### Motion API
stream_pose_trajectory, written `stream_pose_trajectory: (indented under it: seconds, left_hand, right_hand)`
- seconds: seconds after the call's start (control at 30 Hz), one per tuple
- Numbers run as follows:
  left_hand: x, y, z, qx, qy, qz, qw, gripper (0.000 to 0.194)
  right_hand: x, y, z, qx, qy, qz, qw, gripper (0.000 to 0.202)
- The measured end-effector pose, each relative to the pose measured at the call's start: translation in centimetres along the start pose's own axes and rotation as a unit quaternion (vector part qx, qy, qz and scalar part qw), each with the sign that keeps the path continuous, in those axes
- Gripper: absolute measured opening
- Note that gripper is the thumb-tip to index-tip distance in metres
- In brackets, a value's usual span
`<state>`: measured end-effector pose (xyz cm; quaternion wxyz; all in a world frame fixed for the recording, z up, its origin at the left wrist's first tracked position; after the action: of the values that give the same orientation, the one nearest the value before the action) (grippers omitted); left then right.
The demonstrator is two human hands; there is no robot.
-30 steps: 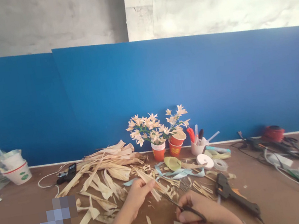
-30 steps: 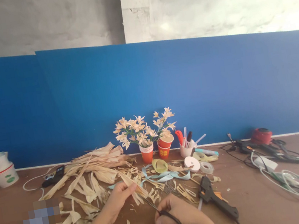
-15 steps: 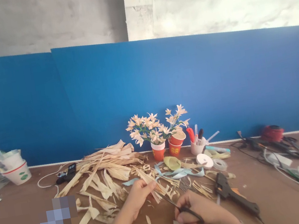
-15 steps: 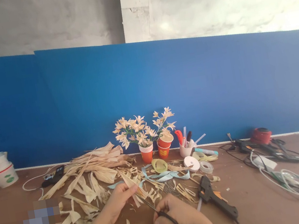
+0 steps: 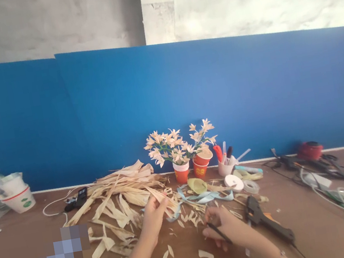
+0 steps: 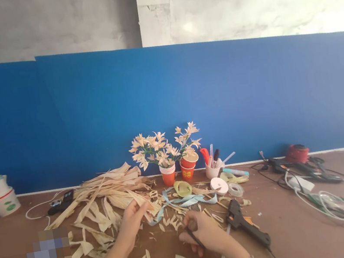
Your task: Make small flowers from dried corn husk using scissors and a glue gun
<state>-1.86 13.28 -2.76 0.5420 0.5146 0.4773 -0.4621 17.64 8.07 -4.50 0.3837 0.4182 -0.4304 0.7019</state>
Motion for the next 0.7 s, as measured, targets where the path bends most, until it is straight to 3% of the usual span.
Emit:
stream_pose_trajectory:
  seconds: [0.1,0.17,0.3,0.43,0.5,0.6,0.7]
  left_hand:
    - [-0.6,-0.6,-0.1,-0.026,0.024,-0.011,0.999,0.046]
    - [-0.9,-0.6,-0.3,-0.022,0.035,-0.043,0.998,0.046]
    - [-1.7,-1.3,-0.7,-0.008,0.054,-0.199,0.978,0.047]
    - [-2.5,-3.5,-0.6,-0.048,0.046,-0.415,0.907,0.050]
    - [-4.4,-4.1,0.1,-0.103,0.106,-0.497,0.855,0.053]
    - [-7.2,-1.9,2.3,-0.133,0.259,-0.556,0.779,0.044]
    - [-6.3,3.3,4.3,0.023,0.354,-0.569,0.742,0.024]
  right_hand:
    - [1.2,-2.3,0.1,-0.109,-0.039,0.111,0.987,0.018]
    - [2.3,-3.1,0.5,-0.169,-0.063,0.218,0.959,0.014]
    - [2.9,-3.4,0.8,-0.219,-0.044,0.338,0.914,0.010]
    - [2.9,-2.5,0.7,-0.225,-0.048,0.385,0.893,0.011]
    - [2.4,-2.5,0.5,-0.231,-0.038,0.387,0.892,0.012]
    - [1.2,-2.6,0.0,-0.230,-0.006,0.367,0.902,0.020]
    - [0.5,-2.7,-0.4,-0.223,0.007,0.326,0.919,0.026]
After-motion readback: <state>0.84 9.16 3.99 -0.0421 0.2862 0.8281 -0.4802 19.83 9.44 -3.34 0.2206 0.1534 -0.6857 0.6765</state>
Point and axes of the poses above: each hand's wrist, its own z-axis away from the middle knuckle, its own y-axis out of the palm, x = y × z, the point moved 10 cm from there along -z, towards the middle knuckle, and after that the axes turned 6 degrees about -z, right-handed, at the moved point
